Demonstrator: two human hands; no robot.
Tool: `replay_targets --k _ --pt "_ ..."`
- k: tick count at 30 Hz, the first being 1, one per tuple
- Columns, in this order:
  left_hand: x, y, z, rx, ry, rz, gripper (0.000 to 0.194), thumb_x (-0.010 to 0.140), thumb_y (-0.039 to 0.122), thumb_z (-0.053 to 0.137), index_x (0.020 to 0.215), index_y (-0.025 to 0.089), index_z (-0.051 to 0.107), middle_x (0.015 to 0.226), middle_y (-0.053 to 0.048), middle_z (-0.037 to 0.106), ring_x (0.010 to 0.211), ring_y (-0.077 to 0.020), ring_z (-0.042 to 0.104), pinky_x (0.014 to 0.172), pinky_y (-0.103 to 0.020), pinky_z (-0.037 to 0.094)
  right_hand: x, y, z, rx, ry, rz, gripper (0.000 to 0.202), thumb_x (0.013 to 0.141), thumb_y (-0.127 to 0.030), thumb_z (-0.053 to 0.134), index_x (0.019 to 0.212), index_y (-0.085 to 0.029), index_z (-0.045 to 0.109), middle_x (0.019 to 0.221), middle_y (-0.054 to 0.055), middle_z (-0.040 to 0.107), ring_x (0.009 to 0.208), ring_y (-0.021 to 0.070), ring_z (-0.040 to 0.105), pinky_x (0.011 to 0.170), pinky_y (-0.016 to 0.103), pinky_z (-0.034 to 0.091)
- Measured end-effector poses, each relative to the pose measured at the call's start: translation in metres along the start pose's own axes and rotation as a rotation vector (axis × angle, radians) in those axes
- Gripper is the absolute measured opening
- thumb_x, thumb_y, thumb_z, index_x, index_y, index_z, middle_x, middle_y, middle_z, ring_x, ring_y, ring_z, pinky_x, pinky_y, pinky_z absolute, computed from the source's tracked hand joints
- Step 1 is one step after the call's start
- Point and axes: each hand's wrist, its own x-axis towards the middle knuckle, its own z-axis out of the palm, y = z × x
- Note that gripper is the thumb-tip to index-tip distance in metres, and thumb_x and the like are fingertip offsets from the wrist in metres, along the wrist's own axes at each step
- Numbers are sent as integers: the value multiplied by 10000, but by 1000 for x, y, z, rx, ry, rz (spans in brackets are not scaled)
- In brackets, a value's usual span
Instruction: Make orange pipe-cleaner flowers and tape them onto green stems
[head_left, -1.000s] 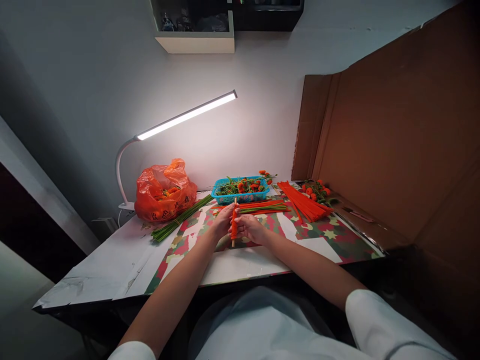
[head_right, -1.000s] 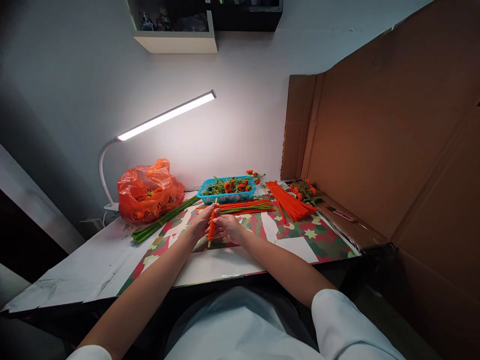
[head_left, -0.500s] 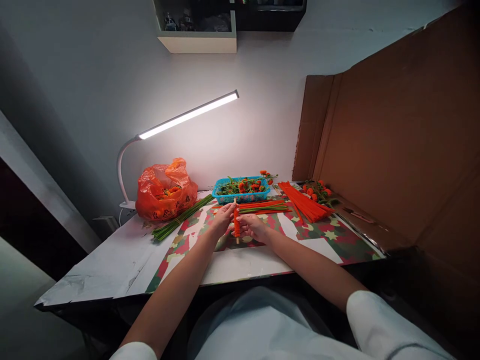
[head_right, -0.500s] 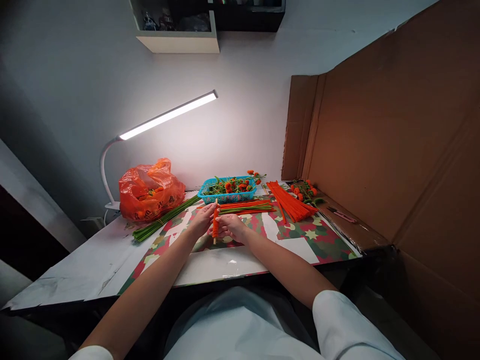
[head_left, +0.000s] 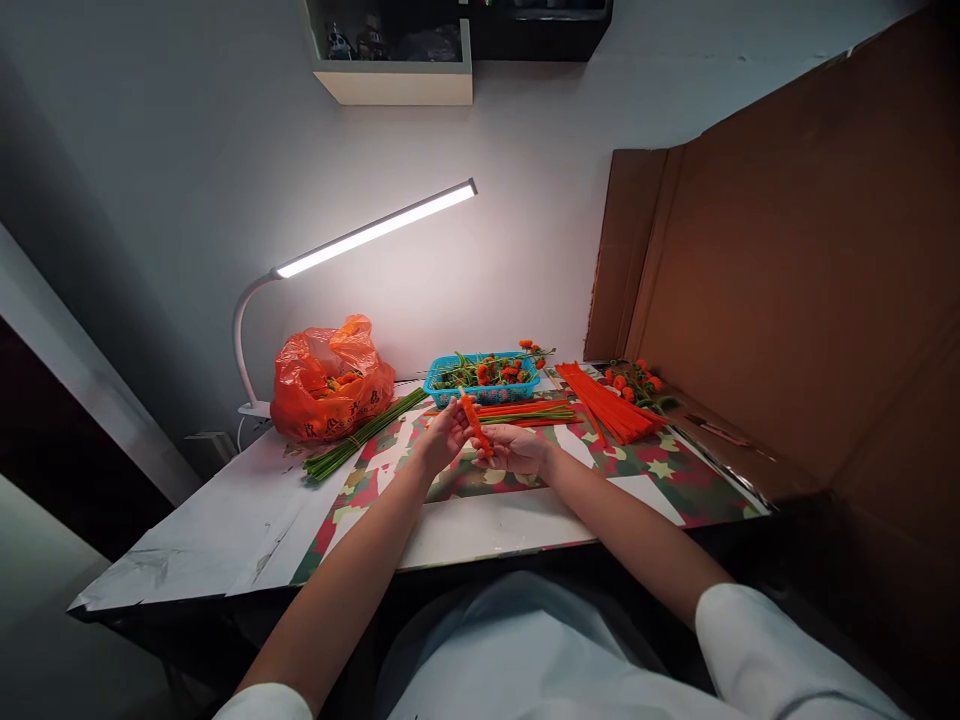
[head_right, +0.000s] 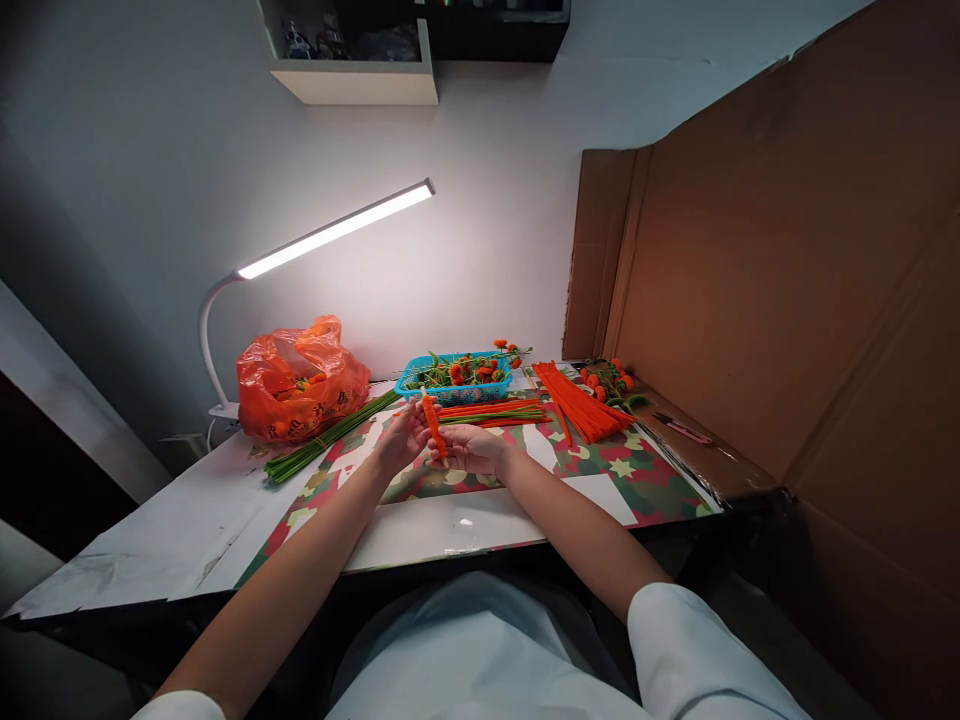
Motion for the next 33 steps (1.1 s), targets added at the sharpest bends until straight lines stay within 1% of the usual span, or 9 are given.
replay_targets --k 2,4,7,12,16,19,23,28,33 --pt "0 1 -4 12 -118 -32 251 819 271 648 1038 149 638 1009 -92 697 861 -144 658 689 -209 515 -1 -1 -3 52 5 -1 127 938 -235 484 938 -149 578 758 4 607 629 74 572 733 233 507" --pt "-1 1 -7 44 -215 -38 356 783 190 675 1132 155 614 1136 -111 670 979 -169 646 780 -233 513 -2 -2 -5 101 -9 4 105 937 -215 490 919 -150 571 752 0 606 624 71 574 735 234 509" --pt "-2 0 -10 84 -264 -33 426 732 160 722 1143 147 609 1153 -125 666 1039 -200 634 832 -261 505 -3 -2 -7 102 -34 5 91 925 -219 520 939 -146 573 780 11 622 666 79 602 752 245 517" --pt "1 -1 -12 135 -203 -13 337 665 193 789 972 128 664 965 -106 717 884 -189 681 741 -249 521 -3 -4 -8 -30 -19 26 177 856 -286 638 932 -130 600 819 49 660 698 104 638 702 246 525" --pt "2 -2 -12 201 -120 -20 338 588 244 840 861 117 686 842 -87 725 792 -187 688 735 -273 524 -2 -3 -9 -218 133 13 276 726 -330 766 844 -122 628 769 50 676 669 123 657 601 213 509" --pt "0 -3 -10 253 -50 -31 369 522 272 871 802 113 689 796 -80 724 737 -186 683 735 -302 524 -1 0 -9 -347 226 7 329 656 -377 806 789 -127 639 730 39 680 646 121 651 536 189 481" --pt "-3 -4 -5 302 -18 -39 374 477 300 886 731 110 687 744 -74 716 686 -175 668 710 -297 517 1 2 -7 -501 319 -32 377 577 -415 839 722 -126 645 645 21 660 576 106 612 498 189 472" --pt "-4 -7 -4 310 -9 -70 329 486 266 885 698 108 689 699 -67 706 638 -154 654 650 -262 506 6 5 -7 -510 397 -31 391 512 -395 871 617 -136 597 518 -12 590 465 86 540 443 199 447" --pt "-3 -8 -5 282 -13 -81 262 567 215 853 737 110 684 730 -80 714 647 -154 660 638 -249 500 7 9 -9 -485 398 -44 370 559 -392 857 660 -132 613 542 -1 606 487 91 557 447 187 441"
